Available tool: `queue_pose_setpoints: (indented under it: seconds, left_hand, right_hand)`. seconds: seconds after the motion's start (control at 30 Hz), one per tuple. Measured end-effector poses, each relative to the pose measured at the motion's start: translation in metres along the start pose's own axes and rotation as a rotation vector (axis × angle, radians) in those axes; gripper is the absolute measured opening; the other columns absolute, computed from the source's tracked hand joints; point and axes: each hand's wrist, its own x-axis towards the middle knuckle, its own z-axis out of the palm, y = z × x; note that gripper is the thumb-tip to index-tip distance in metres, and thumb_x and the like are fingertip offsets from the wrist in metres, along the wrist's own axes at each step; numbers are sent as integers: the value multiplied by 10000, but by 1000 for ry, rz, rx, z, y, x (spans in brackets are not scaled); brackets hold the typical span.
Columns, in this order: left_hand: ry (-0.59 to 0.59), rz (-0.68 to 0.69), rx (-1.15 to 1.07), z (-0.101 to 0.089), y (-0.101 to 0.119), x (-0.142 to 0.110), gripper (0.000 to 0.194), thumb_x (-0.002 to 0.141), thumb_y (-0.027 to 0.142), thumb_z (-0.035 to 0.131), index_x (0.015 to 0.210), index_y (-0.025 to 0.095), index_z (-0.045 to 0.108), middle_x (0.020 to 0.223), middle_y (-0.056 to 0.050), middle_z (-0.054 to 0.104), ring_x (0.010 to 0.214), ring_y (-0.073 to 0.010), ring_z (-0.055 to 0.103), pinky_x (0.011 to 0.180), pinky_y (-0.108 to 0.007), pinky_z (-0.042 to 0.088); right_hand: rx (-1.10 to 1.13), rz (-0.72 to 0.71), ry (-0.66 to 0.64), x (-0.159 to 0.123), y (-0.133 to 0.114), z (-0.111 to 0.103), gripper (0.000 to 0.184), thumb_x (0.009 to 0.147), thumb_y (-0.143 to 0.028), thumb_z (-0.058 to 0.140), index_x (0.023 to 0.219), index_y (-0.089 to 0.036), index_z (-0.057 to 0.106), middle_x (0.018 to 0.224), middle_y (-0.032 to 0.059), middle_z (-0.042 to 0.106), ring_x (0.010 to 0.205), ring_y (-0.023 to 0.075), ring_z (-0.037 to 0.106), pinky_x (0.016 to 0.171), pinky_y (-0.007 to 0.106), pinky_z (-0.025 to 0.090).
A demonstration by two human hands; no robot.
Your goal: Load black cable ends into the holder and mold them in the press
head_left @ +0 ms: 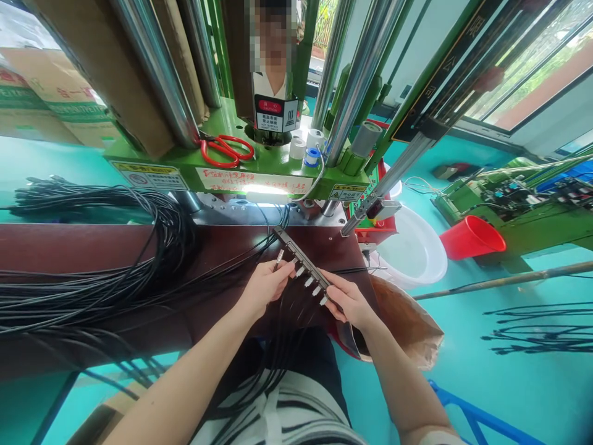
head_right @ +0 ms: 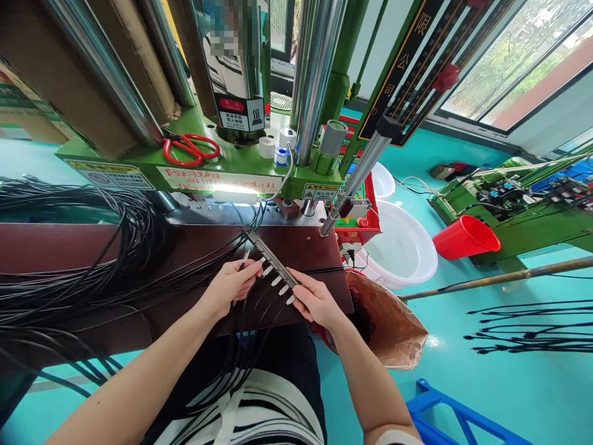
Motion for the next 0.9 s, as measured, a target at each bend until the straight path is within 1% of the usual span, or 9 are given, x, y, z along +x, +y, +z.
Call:
queue_pose_setpoints:
  seconds: [0.2, 0.33, 0.47, 0.57, 0.7, 0.77, 0.83, 0.9]
  left_hand:
    - [-10, -5, -39, -3, 0, 0, 331, 727, 441, 573, 588, 168, 448, 368, 117, 214, 316, -11, 143, 325, -157, 92]
    - [-36, -4, -61, -4, -1, 1, 328, 713, 436, 583, 582, 169, 444, 359, 121, 210, 309, -9, 134, 324, -160, 94]
    - [-34, 11, -61, -3, -2, 2, 335, 707, 445, 584, 576, 170, 444, 358, 120, 209, 306, -10, 137, 321, -159, 97]
    - [-20, 24, -58, -3, -3, 1, 332, 708, 446, 578, 580, 171, 445, 360, 121, 208, 307, -12, 137, 320, -159, 99]
    - [22, 21, -39, -2, -4, 2, 316, 716, 431, 566, 585, 172, 442, 358, 121, 209, 313, -15, 135, 325, -160, 98]
    - [17, 15, -9, -2, -4, 2, 314, 727, 434, 550, 591, 174, 438, 364, 122, 198, 317, -18, 131, 327, -162, 96]
    - [31, 75, 63, -3, -3, 1, 314, 744, 445, 527, 610, 172, 449, 389, 107, 242, 328, -27, 186, 330, -161, 138]
    - [100, 216, 148, -5, -1, 0, 295, 763, 449, 505, 680, 166, 496, 469, 65, 380, 391, -49, 340, 365, -162, 255]
  right_hand:
    - [-20, -8, -19, 1, 3, -2, 540, 833, -393, 514, 1302, -143, 418, 466, -80, 381, 335, 28, 296, 298, 164, 207]
    - [18, 17, -5, 0, 2, -3, 533, 826, -386, 524, 1294, -149, 431, 480, -73, 389, 347, 31, 304, 294, 160, 204]
    - [36, 34, -20, 0, 1, -4, 538, 834, -378, 511, 1309, -147, 407, 472, -82, 371, 337, 28, 284, 293, 160, 211]
    - [-11, 10, -27, 0, 1, -2, 527, 848, -381, 488, 1311, -144, 403, 473, -82, 367, 335, 27, 277, 295, 163, 208]
    - [-154, -41, -24, -2, 4, 3, 518, 867, -369, 466, 1329, -154, 377, 474, -85, 350, 361, 33, 297, 322, 166, 231]
    - [-186, -49, -7, -3, 5, 5, 520, 868, -367, 465, 1334, -158, 370, 472, -88, 335, 373, 37, 301, 330, 167, 233]
    - [-144, -38, 16, -3, 5, 6, 531, 856, -386, 477, 1321, -146, 389, 482, -85, 335, 371, 36, 294, 318, 166, 221]
    - [-73, -16, 25, -2, 4, 4, 542, 841, -398, 494, 1307, -135, 408, 490, -82, 336, 366, 35, 286, 303, 164, 207]
